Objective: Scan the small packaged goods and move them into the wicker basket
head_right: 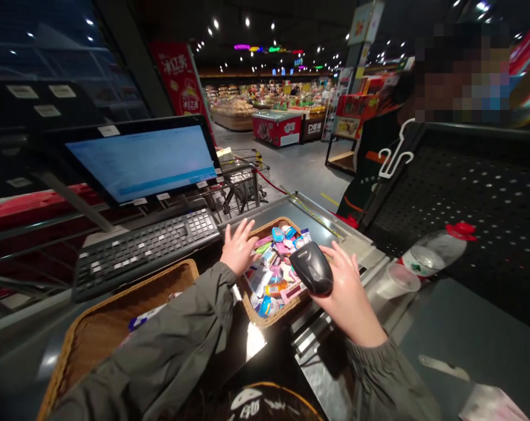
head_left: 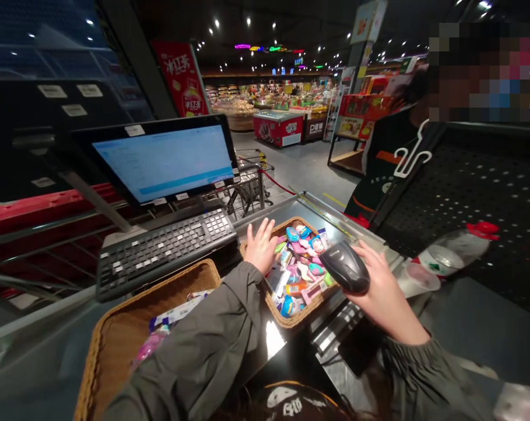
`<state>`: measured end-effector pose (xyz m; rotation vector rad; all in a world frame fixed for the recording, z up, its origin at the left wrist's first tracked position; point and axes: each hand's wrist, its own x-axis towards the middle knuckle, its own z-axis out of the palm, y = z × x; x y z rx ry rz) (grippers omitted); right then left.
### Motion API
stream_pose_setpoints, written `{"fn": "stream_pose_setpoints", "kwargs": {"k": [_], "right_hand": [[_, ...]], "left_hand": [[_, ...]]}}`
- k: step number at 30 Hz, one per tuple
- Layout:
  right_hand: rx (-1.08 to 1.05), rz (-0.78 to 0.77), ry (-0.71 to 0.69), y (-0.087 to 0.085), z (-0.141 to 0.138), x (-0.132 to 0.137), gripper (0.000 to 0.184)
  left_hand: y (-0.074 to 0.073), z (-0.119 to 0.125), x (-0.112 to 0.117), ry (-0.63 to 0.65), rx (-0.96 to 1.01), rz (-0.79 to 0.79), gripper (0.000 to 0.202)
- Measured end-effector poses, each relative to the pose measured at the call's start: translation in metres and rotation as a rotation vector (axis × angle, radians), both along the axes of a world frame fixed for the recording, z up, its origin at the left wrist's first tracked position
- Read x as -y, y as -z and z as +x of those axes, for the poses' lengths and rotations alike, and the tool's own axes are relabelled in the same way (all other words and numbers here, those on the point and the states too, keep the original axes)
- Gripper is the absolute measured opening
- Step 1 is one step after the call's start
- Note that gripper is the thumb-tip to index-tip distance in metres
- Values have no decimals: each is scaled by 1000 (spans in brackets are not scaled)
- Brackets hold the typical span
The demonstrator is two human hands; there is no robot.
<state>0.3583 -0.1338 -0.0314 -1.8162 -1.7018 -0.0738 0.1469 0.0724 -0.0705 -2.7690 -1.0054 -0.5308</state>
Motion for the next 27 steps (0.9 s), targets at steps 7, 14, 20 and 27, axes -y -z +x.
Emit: {"fn": "stream_pose_setpoints", "kwargs": {"k": [7, 14, 20, 27], "right_hand": [[-41, -55, -40, 10, 28, -8, 46], [-78, -118, -75, 17, 45, -28, 46], [-129, -122, -89, 20, 51, -34, 47], [-143, -110, -73, 24, 48, -30, 44]], "left_hand": [[35, 69, -37, 21, -89, 15, 23], [62, 105, -57, 112, -159, 43, 31], [55, 103, -74, 150, -146, 32, 25], [4, 52, -59, 39, 194, -84, 15]]}}
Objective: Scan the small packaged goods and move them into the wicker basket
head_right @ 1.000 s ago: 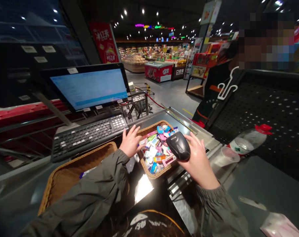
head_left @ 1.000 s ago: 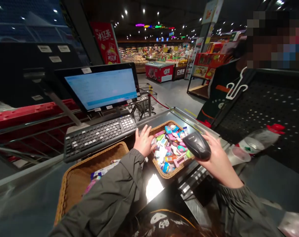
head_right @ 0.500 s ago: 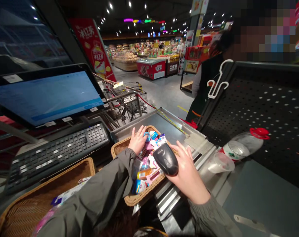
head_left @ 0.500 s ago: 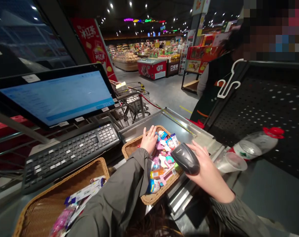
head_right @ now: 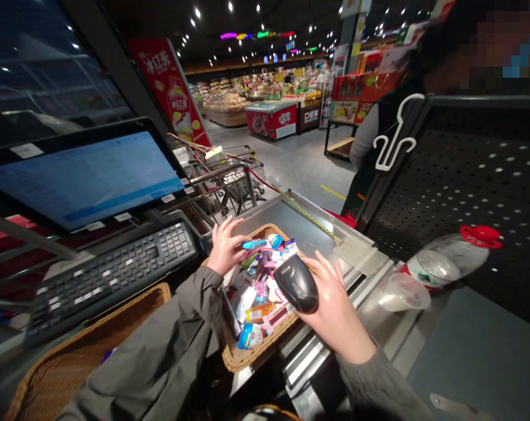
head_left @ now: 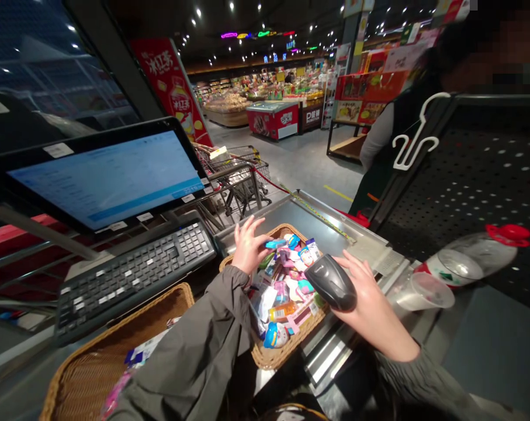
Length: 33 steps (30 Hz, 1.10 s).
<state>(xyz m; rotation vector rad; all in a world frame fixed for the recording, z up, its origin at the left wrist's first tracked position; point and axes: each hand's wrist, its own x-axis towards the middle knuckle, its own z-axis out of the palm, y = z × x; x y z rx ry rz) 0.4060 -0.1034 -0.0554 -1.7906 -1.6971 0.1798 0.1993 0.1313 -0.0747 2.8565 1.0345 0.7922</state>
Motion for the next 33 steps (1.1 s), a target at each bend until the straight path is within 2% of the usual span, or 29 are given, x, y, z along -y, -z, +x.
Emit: {"fn": "stream_pose_setpoints", "kwargs": {"k": [6, 11, 23, 28, 33], "right_hand": [[50, 53, -64, -13, -23, -6, 50], [139, 99, -198, -30, -61, -8, 51], [257, 206, -535, -58, -176, -11, 50], [267, 212, -618, -64, -216, -13, 48], [277, 185, -666, -66, -246, -13, 45]], "left_hand": [[-42, -53, 36, -28, 102, 22, 22], [-57, -109, 56, -105, 124, 99, 25], [-61, -258, 107, -303, 168, 6, 26], [-60, -304, 129, -370, 161, 11, 25], [-58, -337, 145, -412, 138, 57, 25]]}}
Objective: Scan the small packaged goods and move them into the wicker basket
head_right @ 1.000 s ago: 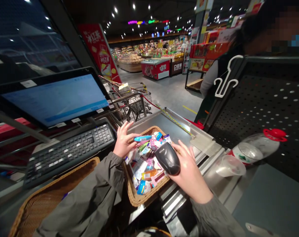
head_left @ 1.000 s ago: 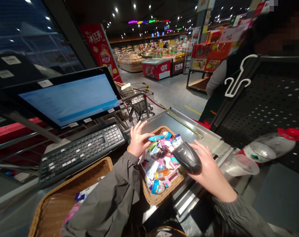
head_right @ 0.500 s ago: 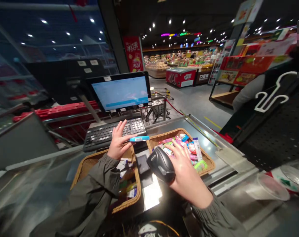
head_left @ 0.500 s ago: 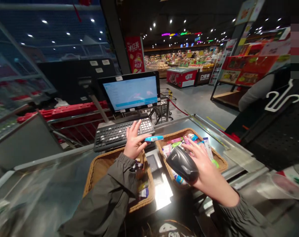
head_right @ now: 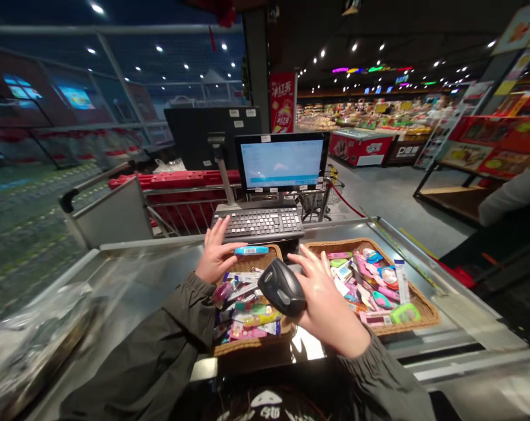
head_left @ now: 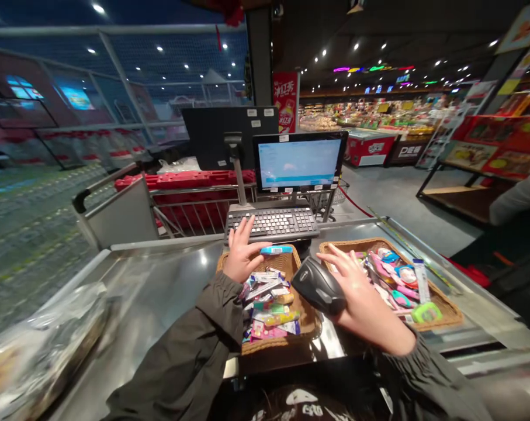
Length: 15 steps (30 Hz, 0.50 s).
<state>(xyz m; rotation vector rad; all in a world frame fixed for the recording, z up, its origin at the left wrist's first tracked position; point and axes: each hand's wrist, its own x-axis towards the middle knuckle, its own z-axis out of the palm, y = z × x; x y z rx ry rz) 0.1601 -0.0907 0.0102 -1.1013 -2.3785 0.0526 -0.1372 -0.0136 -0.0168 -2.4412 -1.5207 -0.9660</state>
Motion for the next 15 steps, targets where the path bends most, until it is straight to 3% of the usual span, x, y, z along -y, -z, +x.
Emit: {"fn": "stream_pose_setpoints", "kwargs": {"k": [4, 15], "right_hand": [[12, -29, -6, 0, -17, 3, 40], [17, -38, 7, 1, -38, 8, 54]], "left_hand": [[0, -16, 8, -14, 13, -11, 24], [8, -37, 10, -29, -19, -32, 27]]}}
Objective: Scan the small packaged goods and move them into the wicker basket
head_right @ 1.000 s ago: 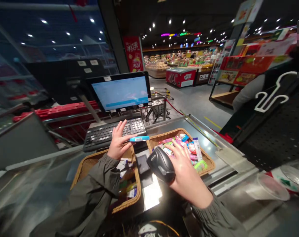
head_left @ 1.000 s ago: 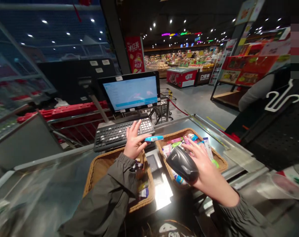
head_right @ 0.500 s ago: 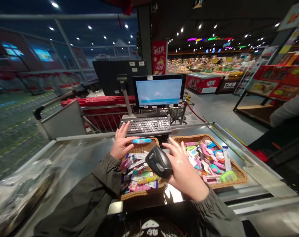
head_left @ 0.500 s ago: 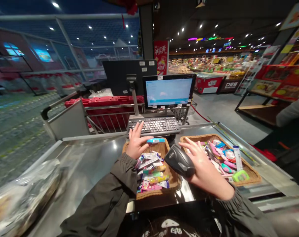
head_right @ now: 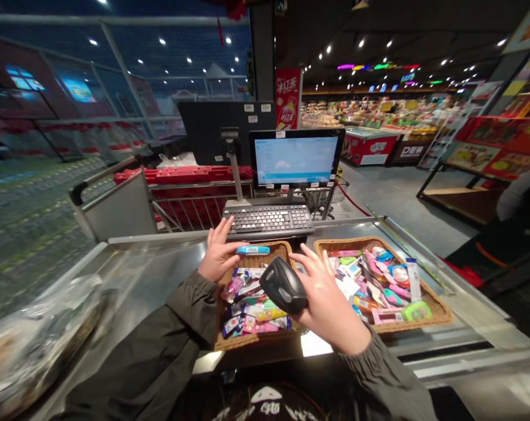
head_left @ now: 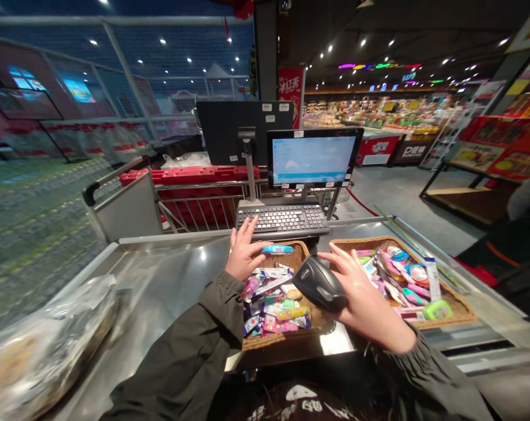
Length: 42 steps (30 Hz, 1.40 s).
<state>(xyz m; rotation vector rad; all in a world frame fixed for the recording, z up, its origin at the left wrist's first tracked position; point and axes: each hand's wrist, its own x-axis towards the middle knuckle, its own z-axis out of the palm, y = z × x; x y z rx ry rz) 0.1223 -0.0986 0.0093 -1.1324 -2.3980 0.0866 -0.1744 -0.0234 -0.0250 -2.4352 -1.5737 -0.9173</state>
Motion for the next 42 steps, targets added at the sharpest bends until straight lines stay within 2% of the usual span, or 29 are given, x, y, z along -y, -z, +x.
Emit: {"fn": "stream_pose_setpoints", "kwargs": {"k": [4, 11, 15, 19, 24, 28, 31, 33, 37, 42], "right_hand": [[-16, -7, 18, 2, 0, 1, 50], [6, -21, 42, 8, 1, -1, 48], [16, -51, 28, 13, -1, -3, 50], [20, -80, 25, 16, -3, -5, 48], [40, -111, 12, 20, -5, -7, 49], [24, -140, -40, 26, -6, -11, 49], [-1, -140, -60, 30, -5, -13, 49], [-13, -131, -57, 31, -4, -13, 50], [-21, -108, -28, 27, 2, -10, 50], [-13, -125, 77, 19, 24, -2, 46]], "left_hand": [[8, -5, -3, -1, -10, -16, 26], [35, -13, -12, -9, -22, -94, 23], [44, -14, -13, 2, -57, -155, 22], [52, -22, -12, 38, -120, -271, 21], [69, -39, -6, 104, -253, -429, 19], [79, -46, 1, 117, -374, -617, 22], [80, -46, 6, 89, -476, -714, 28], [78, -44, 9, 70, -501, -697, 28], [68, -33, 12, 93, -468, -530, 28], [46, 0, 4, 242, -397, -292, 30]]}}
